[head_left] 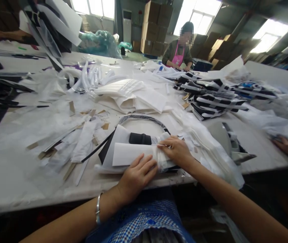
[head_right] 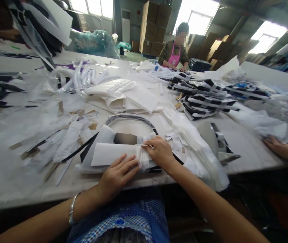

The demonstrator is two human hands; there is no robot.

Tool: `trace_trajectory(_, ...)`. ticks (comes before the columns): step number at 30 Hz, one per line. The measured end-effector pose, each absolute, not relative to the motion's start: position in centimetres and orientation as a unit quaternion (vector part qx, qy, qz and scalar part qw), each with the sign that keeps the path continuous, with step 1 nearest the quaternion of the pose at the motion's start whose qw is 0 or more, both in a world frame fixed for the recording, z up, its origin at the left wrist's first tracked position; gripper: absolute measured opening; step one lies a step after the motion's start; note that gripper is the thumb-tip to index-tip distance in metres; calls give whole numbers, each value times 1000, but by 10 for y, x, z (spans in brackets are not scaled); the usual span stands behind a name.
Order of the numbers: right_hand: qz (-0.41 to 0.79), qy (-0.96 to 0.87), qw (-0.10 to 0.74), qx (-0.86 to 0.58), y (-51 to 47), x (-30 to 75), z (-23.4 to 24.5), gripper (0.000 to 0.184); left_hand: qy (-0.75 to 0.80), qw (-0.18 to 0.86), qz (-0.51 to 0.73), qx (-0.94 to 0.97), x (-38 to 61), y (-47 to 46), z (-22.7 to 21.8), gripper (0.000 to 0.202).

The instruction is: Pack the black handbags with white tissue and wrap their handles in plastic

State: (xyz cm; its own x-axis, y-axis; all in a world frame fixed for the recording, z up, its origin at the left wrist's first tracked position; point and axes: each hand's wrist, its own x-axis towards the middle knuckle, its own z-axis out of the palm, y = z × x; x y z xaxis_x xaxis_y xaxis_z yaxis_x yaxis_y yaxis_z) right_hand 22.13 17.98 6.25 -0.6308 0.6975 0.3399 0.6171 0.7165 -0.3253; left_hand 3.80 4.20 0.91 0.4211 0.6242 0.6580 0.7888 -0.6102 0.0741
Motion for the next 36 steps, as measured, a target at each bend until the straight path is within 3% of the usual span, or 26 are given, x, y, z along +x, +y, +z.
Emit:
trace_trajectory(14,271,-834,116,-467,191,218,59,16,-440,114,-332,-827,42,47,19,31)
trace_trajectory(24,220,-850,72,-472,205,205,62,20,-452,145,-256,-842,42,46,18,29)
trace_trajectory(30,211,-855,91,-465,220,203,61,16,-478,150,-237,-832,48,47,16,28)
trace_trajectory(36,232,-844,162,-456,217,217,67,9,-477,155,-193,-843,44,46,16,41)
